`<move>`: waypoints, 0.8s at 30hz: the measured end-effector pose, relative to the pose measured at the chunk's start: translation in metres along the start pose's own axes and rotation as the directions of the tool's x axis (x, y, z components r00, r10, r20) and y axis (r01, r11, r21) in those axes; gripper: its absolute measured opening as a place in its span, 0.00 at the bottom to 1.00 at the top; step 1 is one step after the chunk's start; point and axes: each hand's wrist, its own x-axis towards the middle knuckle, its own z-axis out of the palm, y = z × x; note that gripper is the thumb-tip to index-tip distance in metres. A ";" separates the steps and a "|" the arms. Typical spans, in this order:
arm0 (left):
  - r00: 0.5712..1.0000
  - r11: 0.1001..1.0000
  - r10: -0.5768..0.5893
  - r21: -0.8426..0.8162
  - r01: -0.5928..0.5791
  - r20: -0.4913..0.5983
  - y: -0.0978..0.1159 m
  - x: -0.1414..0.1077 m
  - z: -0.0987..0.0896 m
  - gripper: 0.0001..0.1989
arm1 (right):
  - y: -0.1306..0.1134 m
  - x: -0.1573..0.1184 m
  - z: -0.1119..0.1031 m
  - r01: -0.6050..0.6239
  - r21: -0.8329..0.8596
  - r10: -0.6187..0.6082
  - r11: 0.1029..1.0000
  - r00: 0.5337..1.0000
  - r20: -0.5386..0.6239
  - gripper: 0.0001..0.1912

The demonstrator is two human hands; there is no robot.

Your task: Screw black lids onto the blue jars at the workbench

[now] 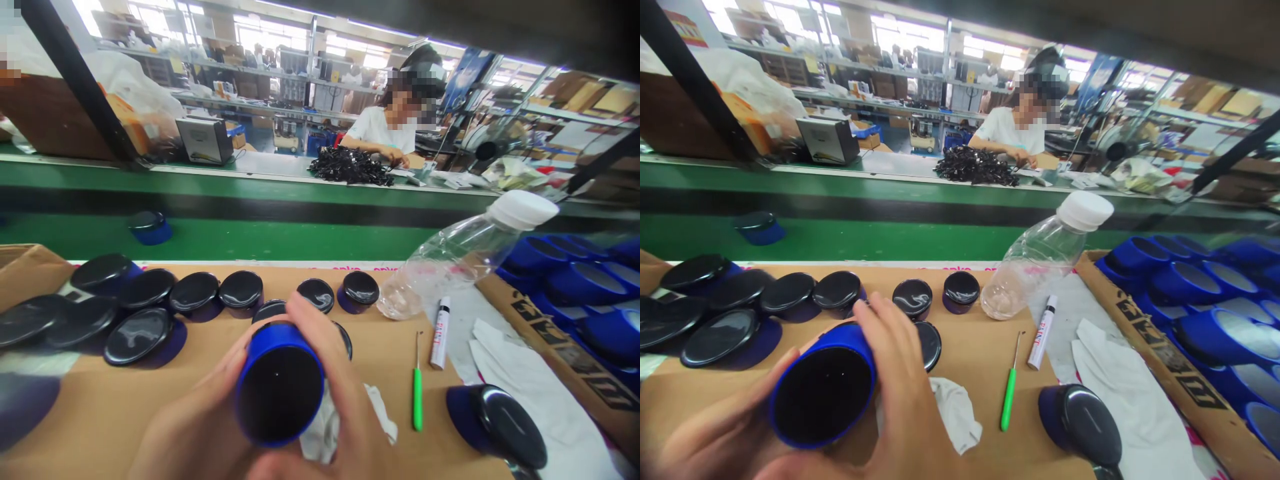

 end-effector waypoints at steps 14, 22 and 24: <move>0.977 0.922 0.010 -0.380 0.073 0.211 -0.006 -0.003 -0.014 0.19 | 0.001 0.015 -0.016 -0.026 0.240 0.113 0.970 0.928 -0.354 0.16; 0.969 0.917 -0.066 -0.369 0.152 0.236 0.001 -0.007 -0.013 0.16 | -0.008 -0.006 0.001 -0.283 0.091 0.276 0.955 0.958 0.085 0.42; 0.981 0.929 -0.035 -0.356 0.102 0.191 0.000 -0.007 -0.012 0.15 | -0.009 0.000 -0.007 -0.280 0.120 0.268 0.952 0.957 0.111 0.34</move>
